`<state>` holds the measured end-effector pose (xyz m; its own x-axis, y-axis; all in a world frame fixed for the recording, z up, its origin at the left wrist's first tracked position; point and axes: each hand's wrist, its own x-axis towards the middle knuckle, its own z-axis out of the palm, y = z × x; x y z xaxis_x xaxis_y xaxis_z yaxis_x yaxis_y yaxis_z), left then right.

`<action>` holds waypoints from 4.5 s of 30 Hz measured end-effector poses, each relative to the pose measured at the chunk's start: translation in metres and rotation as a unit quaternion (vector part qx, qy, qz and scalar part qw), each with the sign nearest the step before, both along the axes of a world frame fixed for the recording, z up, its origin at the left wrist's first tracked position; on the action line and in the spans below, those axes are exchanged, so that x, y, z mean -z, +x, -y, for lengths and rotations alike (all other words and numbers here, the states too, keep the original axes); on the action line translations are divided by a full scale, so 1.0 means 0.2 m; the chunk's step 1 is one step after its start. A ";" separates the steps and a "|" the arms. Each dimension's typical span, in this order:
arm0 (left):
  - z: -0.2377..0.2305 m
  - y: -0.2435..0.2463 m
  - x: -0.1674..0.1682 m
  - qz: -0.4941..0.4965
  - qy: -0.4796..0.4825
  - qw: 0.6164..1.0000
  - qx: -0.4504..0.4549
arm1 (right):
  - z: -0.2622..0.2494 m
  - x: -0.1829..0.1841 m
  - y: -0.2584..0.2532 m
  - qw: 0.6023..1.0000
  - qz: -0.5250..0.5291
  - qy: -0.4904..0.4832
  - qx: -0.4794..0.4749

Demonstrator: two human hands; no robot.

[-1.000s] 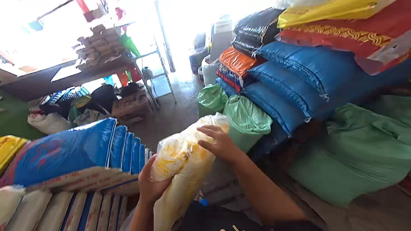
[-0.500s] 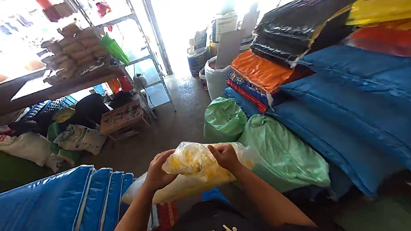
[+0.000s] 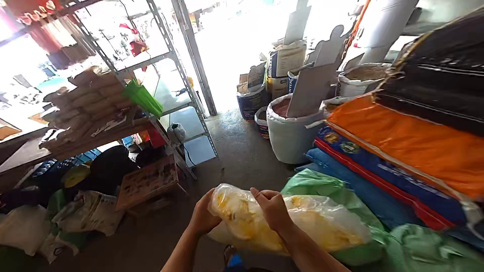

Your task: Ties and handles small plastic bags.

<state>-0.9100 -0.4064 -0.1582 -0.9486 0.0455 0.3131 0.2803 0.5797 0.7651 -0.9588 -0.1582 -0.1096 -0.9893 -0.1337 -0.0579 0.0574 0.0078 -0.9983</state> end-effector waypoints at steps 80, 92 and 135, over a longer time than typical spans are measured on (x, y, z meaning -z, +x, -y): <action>-0.85 -3.63 1.13 0.311 -0.560 0.565 0.521 | 0.17 1.53 -2.47 0.852 0.295 0.328 0.283; -0.91 -3.71 1.22 0.571 -0.427 0.504 0.487 | 0.24 1.56 -2.45 0.840 0.288 0.366 0.278; -0.80 -3.86 1.18 0.411 -0.489 0.593 0.490 | 0.33 1.62 -2.37 0.835 0.149 0.362 0.387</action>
